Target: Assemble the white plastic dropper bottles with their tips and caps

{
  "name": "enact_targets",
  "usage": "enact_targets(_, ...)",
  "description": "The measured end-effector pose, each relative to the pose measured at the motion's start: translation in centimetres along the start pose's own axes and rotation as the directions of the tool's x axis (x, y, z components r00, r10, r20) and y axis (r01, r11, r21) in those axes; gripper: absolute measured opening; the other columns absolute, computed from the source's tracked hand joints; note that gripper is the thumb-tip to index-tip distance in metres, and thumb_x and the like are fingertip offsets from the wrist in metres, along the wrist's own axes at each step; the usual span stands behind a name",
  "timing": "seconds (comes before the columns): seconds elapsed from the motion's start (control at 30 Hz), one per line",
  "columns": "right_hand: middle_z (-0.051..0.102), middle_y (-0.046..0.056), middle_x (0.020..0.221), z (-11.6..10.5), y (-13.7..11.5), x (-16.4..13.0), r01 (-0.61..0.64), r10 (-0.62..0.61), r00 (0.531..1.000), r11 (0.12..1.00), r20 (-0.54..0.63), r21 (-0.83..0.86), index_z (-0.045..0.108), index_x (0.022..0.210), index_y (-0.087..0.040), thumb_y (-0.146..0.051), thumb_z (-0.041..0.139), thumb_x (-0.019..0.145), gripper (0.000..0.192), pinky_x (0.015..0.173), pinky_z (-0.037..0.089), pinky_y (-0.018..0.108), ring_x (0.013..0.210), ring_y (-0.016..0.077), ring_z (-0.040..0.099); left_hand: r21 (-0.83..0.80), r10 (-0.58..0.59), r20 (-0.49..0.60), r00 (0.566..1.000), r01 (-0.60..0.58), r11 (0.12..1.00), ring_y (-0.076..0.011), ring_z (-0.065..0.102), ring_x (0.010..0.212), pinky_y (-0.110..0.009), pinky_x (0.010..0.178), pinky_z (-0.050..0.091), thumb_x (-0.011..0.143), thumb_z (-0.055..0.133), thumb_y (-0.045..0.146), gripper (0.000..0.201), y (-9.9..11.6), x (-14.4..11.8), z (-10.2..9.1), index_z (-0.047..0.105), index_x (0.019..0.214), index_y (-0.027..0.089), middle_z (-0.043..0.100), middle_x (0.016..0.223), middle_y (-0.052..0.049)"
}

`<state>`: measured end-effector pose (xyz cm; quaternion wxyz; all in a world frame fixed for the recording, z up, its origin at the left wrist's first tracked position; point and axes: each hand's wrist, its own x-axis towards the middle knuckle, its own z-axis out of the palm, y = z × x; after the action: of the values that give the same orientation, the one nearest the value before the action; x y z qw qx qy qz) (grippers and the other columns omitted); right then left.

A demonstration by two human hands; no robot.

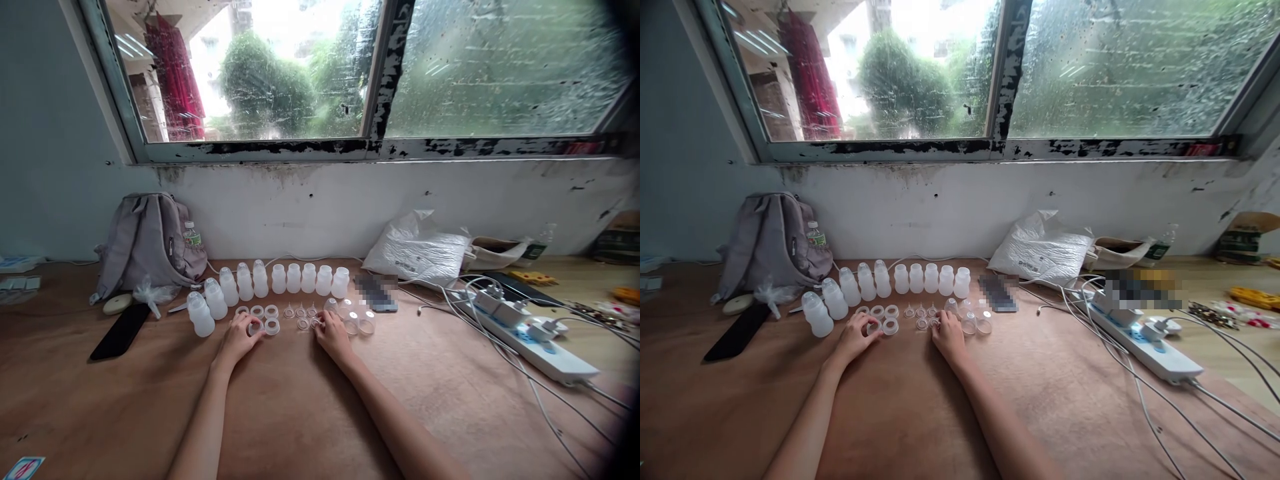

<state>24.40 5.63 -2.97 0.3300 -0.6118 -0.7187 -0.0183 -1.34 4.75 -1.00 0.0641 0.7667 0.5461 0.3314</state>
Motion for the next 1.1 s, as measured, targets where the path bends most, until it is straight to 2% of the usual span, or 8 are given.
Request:
enact_targets(0.27,0.058,0.006,0.085,-0.5,-0.4,0.1,-0.023,0.022,0.999,0.999,0.029,0.028,0.054,0.084,-0.017,-0.016,0.044,0.074,0.014,0.07,0.04,0.027,0.08,0.0186,0.054,0.014,0.033,-0.065,0.997,-0.032,0.999,-0.019,0.052,0.081,-0.032,0.075,0.042,0.072,0.057,0.035,0.015,-0.3,0.0,0.5,0.059,0.079,0.022,0.058,0.081,-0.003)
enact_targets(0.43,0.057,0.007,0.086,-0.6,-0.5,0.0,-0.011,0.011,1.0,0.997,-0.008,0.072,0.053,0.089,-0.017,-0.017,0.044,0.074,0.017,0.07,0.041,0.028,0.081,0.0191,0.054,0.052,0.011,-0.227,0.974,0.001,0.999,-0.02,0.052,0.085,-0.032,0.079,0.042,0.08,0.047,0.031,0.017,1.2,0.8,0.5,0.057,0.09,0.021,0.057,0.088,-0.005)
enact_targets(0.53,0.056,0.007,0.088,-0.8,-0.6,0.0,0.017,-0.011,0.998,0.994,-0.062,0.105,0.051,0.093,-0.017,-0.019,0.044,0.075,0.02,0.072,0.042,0.029,0.082,0.0197,0.053,0.171,-0.004,-0.34,0.94,0.066,0.983,-0.0248,0.048,0.095,-0.037,0.085,0.037,0.081,0.045,0.03,0.023,2.8,2.7,-0.3,0.056,0.1,0.021,0.054,0.098,-0.008)
enact_targets(0.67,0.055,0.008,0.089,-1.5,-0.9,0.2,0.061,-0.041,0.99,0.988,-0.138,0.141,0.051,0.095,-0.017,-0.017,0.044,0.075,0.021,0.075,0.042,0.032,0.083,0.0207,0.053,0.297,0.039,-0.435,0.9,0.103,0.949,-0.0304,0.035,0.115,-0.045,0.095,0.024,0.08,0.046,0.028,0.035,4.4,6.8,-1.4,0.049,0.115,0.021,0.043,0.121,-0.012)
enact_targets(0.77,0.055,0.007,0.088,-1.9,-1.1,0.2,0.105,-0.075,0.983,0.978,-0.169,0.181,0.051,0.095,-0.018,-0.015,0.043,0.076,0.021,0.074,0.043,0.032,0.083,0.0206,0.053,0.329,0.041,-0.444,0.895,0.121,0.936,-0.0316,0.023,0.124,-0.051,0.098,0.014,0.077,0.05,0.026,0.045,4.5,9.6,-1.4,0.042,0.121,0.019,0.033,0.132,-0.014)
enact_targets(0.83,0.055,0.007,0.086,-1.9,-1.1,0.2,0.126,-0.09,0.981,0.969,-0.174,0.211,0.051,0.094,-0.018,-0.014,0.042,0.077,0.02,0.073,0.043,0.031,0.081,0.0201,0.053,0.348,0.032,-0.424,0.905,0.13,0.928,-0.0322,0.02,0.126,-0.053,0.097,0.012,0.075,0.052,0.025,0.043,4.1,10.7,-1.0,0.045,0.117,0.018,0.031,0.133,-0.016)
enact_targets(0.97,0.054,0.007,0.085,-1.8,-1.0,0.2,0.144,-0.1,0.979,0.958,-0.178,0.25,0.052,0.092,-0.017,-0.012,0.041,0.077,0.02,0.073,0.044,0.031,0.081,0.0196,0.053,0.349,0.027,-0.379,0.925,0.116,0.93,-0.0323,0.027,0.122,-0.05,0.096,0.017,0.075,0.052,0.024,0.033,3.4,11.2,0.1,0.049,0.107,0.015,0.046,0.12,-0.018)
enact_targets(1.1,0.054,0.007,0.085,-1.9,-1.0,0.2,0.154,-0.092,0.973,0.942,-0.213,0.299,0.05,0.098,-0.017,-0.013,0.04,0.078,0.022,0.072,0.044,0.032,0.081,0.0197,0.053,0.218,-0.002,-0.367,0.93,0.088,0.972,-0.0292,0.043,0.109,-0.045,0.094,0.022,0.077,0.05,0.029,0.027,4.1,10.2,0.4,0.048,0.103,0.019,0.058,0.1,-0.012)
